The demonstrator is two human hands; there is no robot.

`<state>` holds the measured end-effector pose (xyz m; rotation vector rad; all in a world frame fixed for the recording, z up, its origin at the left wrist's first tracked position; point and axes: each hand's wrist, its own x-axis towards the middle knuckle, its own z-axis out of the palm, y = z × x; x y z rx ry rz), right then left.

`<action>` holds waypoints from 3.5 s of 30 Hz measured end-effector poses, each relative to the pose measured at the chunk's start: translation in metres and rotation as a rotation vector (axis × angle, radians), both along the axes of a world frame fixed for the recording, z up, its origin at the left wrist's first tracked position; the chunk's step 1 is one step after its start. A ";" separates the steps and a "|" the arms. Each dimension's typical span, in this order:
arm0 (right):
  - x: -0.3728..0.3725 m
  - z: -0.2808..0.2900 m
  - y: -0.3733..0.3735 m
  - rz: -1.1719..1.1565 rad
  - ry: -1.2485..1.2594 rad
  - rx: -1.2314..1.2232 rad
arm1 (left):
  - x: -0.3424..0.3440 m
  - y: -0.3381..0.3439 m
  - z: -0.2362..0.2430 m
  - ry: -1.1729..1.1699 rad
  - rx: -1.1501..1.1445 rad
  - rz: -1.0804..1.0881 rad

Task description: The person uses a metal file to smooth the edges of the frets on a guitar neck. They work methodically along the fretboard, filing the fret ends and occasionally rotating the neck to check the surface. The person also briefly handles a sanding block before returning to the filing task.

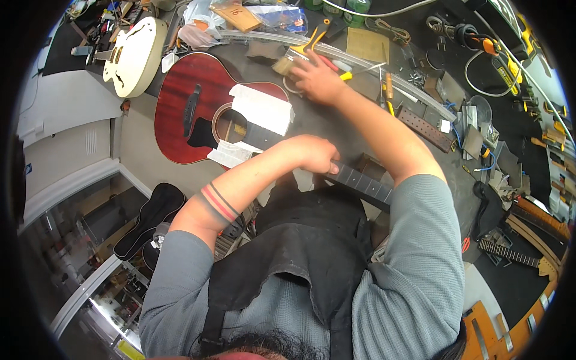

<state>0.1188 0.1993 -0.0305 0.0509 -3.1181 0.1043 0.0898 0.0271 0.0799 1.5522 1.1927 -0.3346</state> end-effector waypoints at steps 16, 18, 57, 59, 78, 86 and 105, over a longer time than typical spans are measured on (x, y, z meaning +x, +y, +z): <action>0.038 0.063 0.054 -0.691 0.000 -0.202 | 0.014 0.022 -0.001 0.011 -0.037 0.000; 0.059 0.059 0.055 -0.630 0.172 -0.255 | 0.018 0.029 0.003 0.012 -0.032 -0.018; 0.311 0.097 -0.159 -0.816 -0.120 -0.367 | 0.002 -0.025 -0.024 0.026 0.689 0.089; 0.308 0.100 -0.156 -0.809 -0.126 -0.401 | -0.003 -0.042 -0.024 0.021 0.749 0.155; 0.191 0.007 -0.024 -1.185 -0.230 -0.255 | 0.005 -0.145 -0.006 0.099 1.081 0.545; 0.209 0.137 -0.112 -1.143 -0.044 -1.409 | 0.034 -0.128 0.024 -0.753 0.331 1.269; 0.277 0.265 -0.163 -1.014 0.571 -1.821 | 0.054 -0.108 0.146 -1.361 -0.311 1.005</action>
